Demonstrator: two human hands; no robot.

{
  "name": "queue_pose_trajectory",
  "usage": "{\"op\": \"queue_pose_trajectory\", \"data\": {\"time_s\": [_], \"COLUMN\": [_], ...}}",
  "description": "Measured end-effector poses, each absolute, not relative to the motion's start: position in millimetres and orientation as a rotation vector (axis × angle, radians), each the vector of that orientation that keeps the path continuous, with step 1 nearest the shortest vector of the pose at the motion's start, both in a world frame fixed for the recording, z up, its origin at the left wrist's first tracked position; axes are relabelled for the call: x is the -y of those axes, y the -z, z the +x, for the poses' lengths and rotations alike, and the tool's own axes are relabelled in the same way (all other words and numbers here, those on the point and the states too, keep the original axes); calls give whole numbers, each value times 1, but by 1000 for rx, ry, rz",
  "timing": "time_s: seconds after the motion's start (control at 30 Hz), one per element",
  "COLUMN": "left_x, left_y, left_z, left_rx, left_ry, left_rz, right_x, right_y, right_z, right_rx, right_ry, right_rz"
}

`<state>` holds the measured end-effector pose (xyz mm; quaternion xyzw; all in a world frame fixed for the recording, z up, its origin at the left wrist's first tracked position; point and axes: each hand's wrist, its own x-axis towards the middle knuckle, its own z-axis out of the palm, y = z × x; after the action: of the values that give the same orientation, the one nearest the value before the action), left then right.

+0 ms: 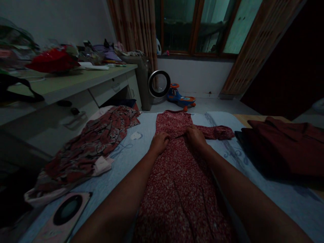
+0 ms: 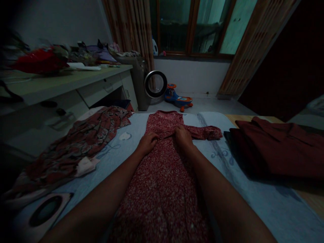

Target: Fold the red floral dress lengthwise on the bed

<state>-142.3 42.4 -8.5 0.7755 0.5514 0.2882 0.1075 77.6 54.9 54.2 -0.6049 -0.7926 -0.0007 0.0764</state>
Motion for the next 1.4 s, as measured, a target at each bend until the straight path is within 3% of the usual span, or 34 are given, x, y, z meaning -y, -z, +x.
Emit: {"op": "queue_pose_trajectory", "data": {"time_s": [0.17, 0.4, 1.07, 1.4], "left_x": [-41, -36, -22, 107], "left_y": [7, 2, -27, -24], "left_z": [-140, -137, -133, -180], "left_rx": [-1669, -1728, -1698, -1596], "left_ry": [-786, -735, -527, -501], "left_rz": [2284, 2291, 2427, 2469], "right_x": [-36, 46, 208, 229], "right_y": [-53, -37, -57, -71], "right_z": [62, 19, 43, 42], "right_rx": [2334, 2575, 2681, 2799], "right_ry": [65, -166, -338, -403], "right_rz": [-1749, -1005, -1078, -1056]}}
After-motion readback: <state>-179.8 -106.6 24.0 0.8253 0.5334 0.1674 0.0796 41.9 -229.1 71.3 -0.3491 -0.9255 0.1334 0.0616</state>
